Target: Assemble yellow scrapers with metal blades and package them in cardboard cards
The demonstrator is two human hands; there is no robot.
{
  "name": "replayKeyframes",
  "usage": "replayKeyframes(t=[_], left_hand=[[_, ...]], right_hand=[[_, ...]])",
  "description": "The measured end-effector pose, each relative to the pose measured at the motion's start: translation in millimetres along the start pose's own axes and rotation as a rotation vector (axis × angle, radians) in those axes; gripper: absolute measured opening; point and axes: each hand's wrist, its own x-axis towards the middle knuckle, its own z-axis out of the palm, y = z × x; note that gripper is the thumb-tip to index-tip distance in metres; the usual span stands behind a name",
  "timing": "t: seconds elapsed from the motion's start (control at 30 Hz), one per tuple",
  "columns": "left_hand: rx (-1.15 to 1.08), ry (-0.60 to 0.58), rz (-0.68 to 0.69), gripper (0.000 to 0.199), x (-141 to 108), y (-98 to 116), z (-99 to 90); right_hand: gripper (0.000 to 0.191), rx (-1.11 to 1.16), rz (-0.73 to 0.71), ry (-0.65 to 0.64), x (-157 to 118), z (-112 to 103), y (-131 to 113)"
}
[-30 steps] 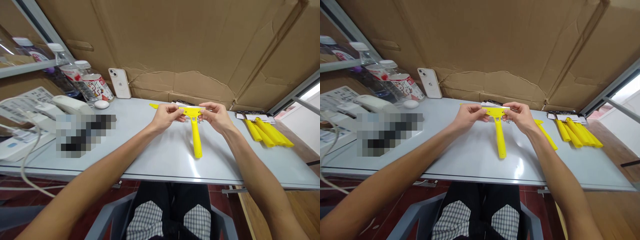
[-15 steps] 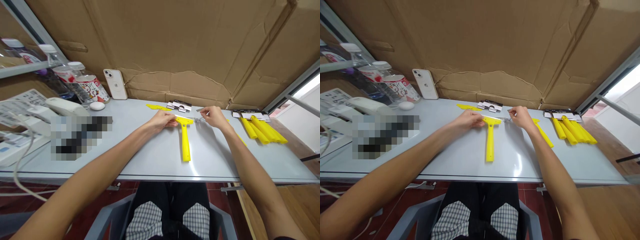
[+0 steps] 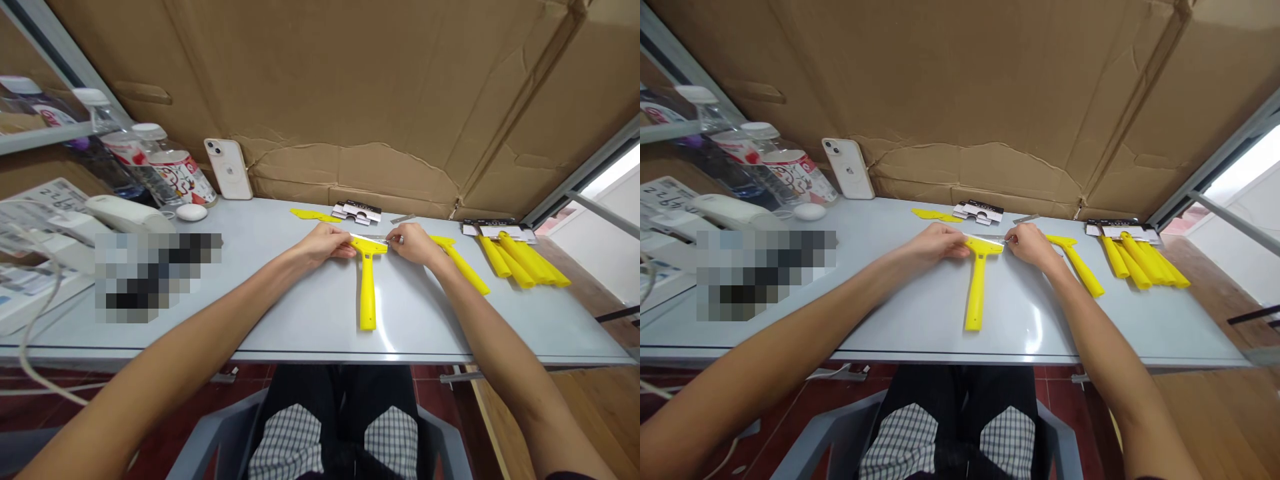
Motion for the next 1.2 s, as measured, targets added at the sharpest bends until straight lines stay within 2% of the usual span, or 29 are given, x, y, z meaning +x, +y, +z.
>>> replayKeyframes(t=[0.23,0.47,0.6,0.8,0.93,1.03,1.2], left_hand=[[0.004,0.000,0.023,0.021,-2,1,0.6],[0.013,0.022,0.026,0.019,-5,2,2.6],[0.015,0.017,0.032,0.019,-4,0,2.0],[0.005,0.000,0.060,0.015,0,-2,-1.3],[-0.003,0.005,0.054,0.013,1,-2,-2.1],[-0.002,0.015,0.044,0.015,0,-3,-0.1],[-0.002,-0.016,0.031,0.016,-3,-7,6.7]], right_hand=[[0.028,-0.144,0.079,-0.042,-4,0,-13],[0.033,-0.336,0.069,-0.052,-4,0,-28],[0.035,-0.370,0.055,-0.058,-1,1,-27],[0.033,-0.332,0.006,0.006,-2,2,-22],[0.029,-0.243,0.018,0.039,-2,-2,-14],[0.024,-0.049,0.005,0.118,-1,-4,-8],[0.017,0.359,-0.178,0.238,-4,2,-24]])
